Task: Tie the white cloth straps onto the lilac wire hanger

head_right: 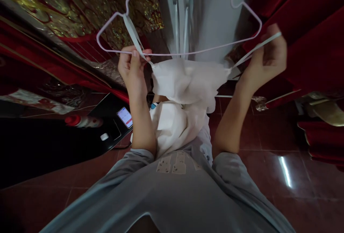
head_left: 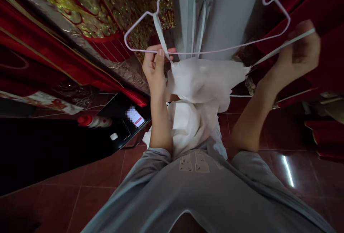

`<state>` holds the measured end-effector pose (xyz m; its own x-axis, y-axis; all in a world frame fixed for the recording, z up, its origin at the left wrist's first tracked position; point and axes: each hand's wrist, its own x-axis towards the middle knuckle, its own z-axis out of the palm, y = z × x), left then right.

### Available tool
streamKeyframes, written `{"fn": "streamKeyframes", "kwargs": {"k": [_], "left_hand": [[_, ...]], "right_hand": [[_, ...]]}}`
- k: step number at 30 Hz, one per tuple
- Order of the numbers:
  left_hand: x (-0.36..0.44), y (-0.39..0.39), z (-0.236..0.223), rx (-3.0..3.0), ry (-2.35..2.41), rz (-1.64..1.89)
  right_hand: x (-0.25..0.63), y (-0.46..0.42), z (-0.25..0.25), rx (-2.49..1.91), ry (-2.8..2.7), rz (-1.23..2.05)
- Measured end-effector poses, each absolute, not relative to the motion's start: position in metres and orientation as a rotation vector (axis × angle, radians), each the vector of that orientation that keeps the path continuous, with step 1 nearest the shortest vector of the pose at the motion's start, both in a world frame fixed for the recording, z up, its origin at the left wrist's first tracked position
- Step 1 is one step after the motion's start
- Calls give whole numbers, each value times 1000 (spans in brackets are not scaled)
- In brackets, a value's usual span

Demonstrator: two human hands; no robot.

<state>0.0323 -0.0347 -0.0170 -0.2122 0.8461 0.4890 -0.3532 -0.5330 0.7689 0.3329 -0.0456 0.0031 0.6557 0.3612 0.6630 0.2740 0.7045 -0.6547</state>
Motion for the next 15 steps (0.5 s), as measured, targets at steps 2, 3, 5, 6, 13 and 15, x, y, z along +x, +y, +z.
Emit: {"fn": "streamKeyframes", "kwargs": {"k": [2, 3, 5, 6, 13, 15], "left_hand": [[33, -35, -16, 1244, 618, 1865], [34, -35, -15, 1260, 617, 1861], [34, -34, -14, 1276, 617, 1851], [34, -34, -15, 1278, 610, 1854], [24, -26, -19, 1299, 546, 1861], [21, -26, -19, 1277, 566, 1842]], "right_hand": [[351, -37, 9, -875, -904, 141], [356, -33, 11, -897, -936, 181], [360, -26, 17, -929, -1030, 213], [360, -21, 19, -941, -1082, 205], [361, 1, 37, -987, -1305, 91], [355, 0, 47, -919, -1448, 130]]}}
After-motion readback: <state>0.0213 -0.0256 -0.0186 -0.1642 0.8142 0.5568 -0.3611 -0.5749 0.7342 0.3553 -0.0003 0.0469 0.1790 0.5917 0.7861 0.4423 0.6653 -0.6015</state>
